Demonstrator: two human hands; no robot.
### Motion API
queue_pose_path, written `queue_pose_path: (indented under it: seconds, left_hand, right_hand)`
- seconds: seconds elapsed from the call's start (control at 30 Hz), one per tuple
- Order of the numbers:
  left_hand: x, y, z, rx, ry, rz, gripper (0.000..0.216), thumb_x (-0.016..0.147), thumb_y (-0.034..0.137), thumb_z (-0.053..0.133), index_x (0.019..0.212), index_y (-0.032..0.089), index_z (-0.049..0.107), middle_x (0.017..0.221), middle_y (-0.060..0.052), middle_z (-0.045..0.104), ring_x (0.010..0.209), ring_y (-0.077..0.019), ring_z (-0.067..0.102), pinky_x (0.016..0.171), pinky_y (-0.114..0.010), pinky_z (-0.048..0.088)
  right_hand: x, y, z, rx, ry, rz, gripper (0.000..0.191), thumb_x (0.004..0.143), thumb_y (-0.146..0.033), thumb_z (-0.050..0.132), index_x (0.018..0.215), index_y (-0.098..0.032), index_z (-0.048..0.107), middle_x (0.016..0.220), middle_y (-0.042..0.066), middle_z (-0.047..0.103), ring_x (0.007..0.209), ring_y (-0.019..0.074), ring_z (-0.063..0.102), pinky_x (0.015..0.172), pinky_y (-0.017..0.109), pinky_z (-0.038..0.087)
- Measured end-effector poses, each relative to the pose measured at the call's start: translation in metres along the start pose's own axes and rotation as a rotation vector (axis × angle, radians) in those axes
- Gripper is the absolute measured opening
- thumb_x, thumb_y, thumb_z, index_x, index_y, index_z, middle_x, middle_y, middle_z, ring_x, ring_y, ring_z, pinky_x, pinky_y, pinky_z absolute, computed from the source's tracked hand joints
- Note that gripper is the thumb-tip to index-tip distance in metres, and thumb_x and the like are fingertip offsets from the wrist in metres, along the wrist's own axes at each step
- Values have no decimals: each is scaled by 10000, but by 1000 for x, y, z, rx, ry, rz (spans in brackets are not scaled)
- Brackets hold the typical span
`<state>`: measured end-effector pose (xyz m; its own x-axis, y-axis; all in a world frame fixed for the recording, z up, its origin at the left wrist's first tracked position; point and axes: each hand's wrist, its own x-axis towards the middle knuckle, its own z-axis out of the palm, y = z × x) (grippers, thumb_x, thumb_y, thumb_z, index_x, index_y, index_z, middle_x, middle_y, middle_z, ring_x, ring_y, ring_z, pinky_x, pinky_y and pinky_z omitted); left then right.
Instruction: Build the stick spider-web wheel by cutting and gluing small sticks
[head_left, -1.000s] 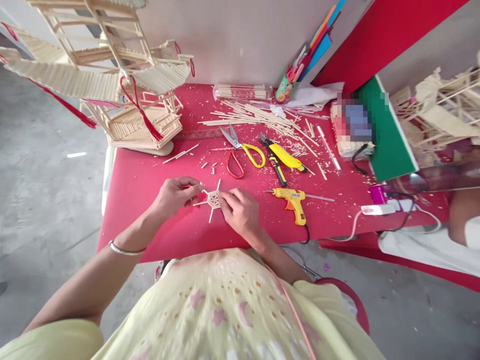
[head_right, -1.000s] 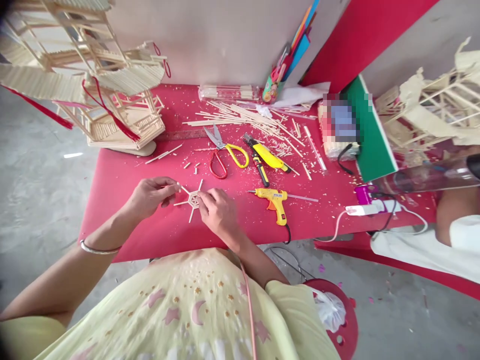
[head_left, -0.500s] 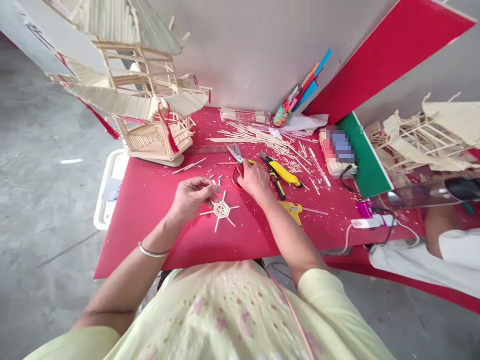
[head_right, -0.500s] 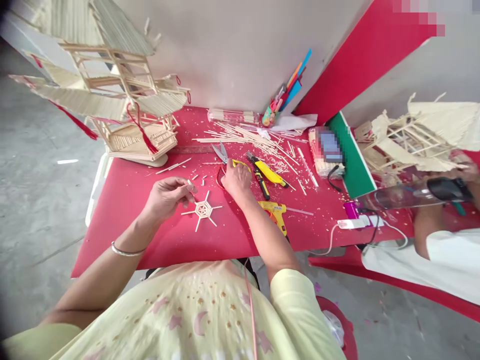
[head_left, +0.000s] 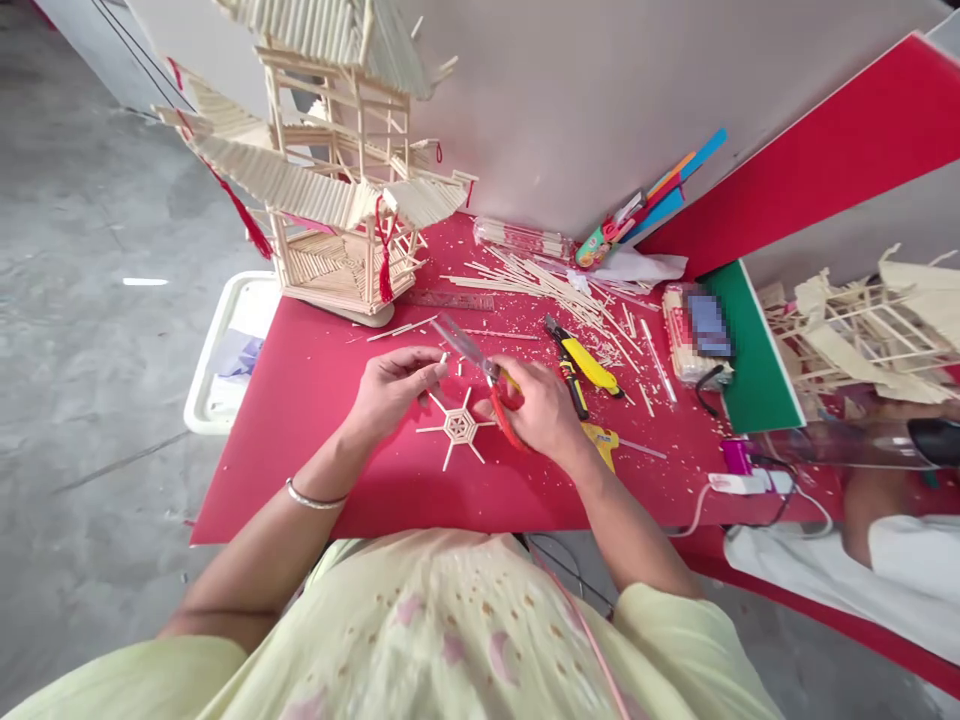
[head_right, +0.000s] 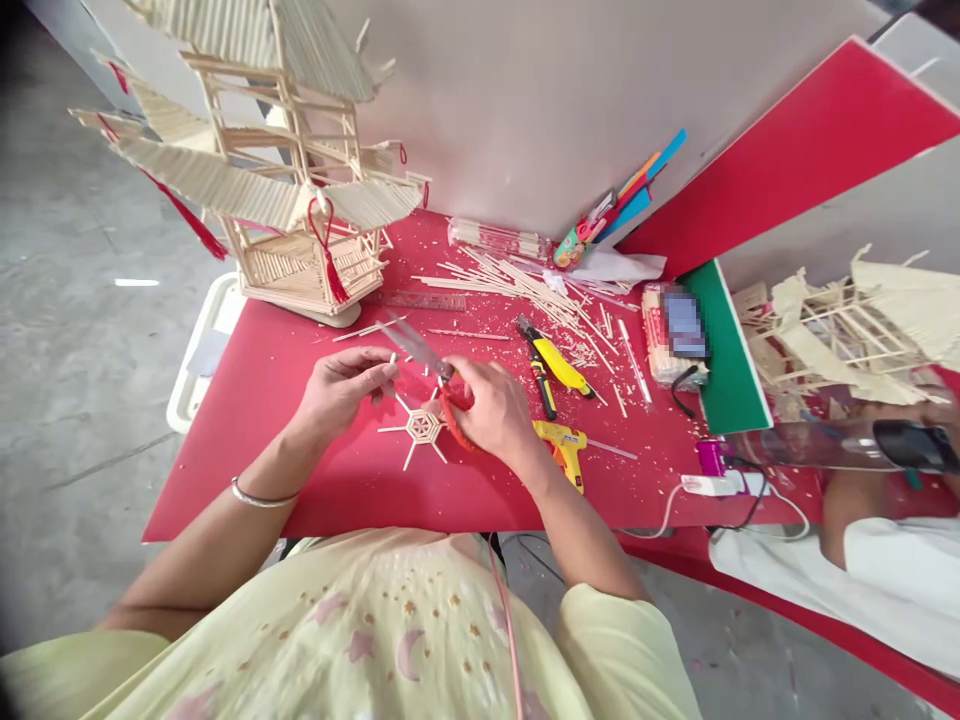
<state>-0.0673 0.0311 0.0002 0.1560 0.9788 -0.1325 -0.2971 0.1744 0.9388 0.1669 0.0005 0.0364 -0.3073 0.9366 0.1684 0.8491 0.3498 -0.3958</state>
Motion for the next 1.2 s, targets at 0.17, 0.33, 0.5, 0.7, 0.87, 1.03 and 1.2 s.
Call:
queue_pose_path:
  seconds: [0.17, 0.33, 0.5, 0.7, 0.87, 1.03, 1.2]
  left_hand:
    - [0, -4, -3, 79, -69, 37, 284, 742, 409, 871, 875, 167, 802, 647, -32, 696, 529, -117, 600, 486, -232, 455]
    - [0, -5, -5, 141, -88, 77, 305, 746, 432, 869, 890, 169, 817, 657, -34, 697, 532, -108, 564, 513, -238, 459]
    - [0, -5, -7, 182, -96, 78, 335, 729, 457, 874, 894, 170, 826, 684, -39, 706, 530, -105, 546, 513, -237, 455]
    - [1, -3, -10, 218, -128, 114, 284, 748, 419, 866, 888, 173, 832, 708, -38, 702, 563, -103, 555, 539, -232, 470]
    - [0, -2, -7, 200, -140, 106, 273, 749, 410, 864, 874, 171, 824, 725, -38, 706, 567, -105, 575, 535, -234, 489]
    - [1, -5, -2, 184, -121, 13, 317, 721, 434, 877, 835, 150, 793, 600, -23, 659, 480, -112, 560, 471, -241, 475]
    - [5, -14, -4, 184, -57, -66, 360, 704, 419, 889, 884, 132, 767, 586, -26, 676, 454, -120, 592, 452, -227, 467]
  right_hand:
    - [-14, -20, -5, -20, -63, -25, 615, 908, -620, 679, 1387, -245, 594, 1108, 78, 745, 936, 237, 684, 816, 322, 475]
    - [-18, -14, -4, -47, -73, -9, 606, 920, -593, 675, 1417, -258, 582, 1100, 74, 741, 920, 227, 681, 798, 312, 478]
    - [-21, -12, -4, -69, -71, -27, 619, 909, -593, 689, 1417, -254, 587, 1063, 73, 734, 944, 241, 675, 822, 324, 480]
    - [-22, -9, 1, -56, -70, -32, 609, 907, -611, 684, 1386, -240, 622, 1094, 87, 755, 959, 241, 699, 832, 317, 483]
    - [-22, -5, 5, -40, -68, -31, 603, 916, -630, 665, 1352, -213, 661, 1001, 78, 777, 824, 199, 699, 718, 286, 450]
    - [-23, -2, 14, -101, -64, -8, 616, 947, -656, 604, 1365, -209, 671, 883, 59, 778, 706, 169, 678, 630, 277, 394]
    - [-23, 9, 27, -87, -11, 67, 590, 964, -672, 562, 1291, -207, 722, 772, 48, 774, 616, 152, 648, 606, 268, 373]
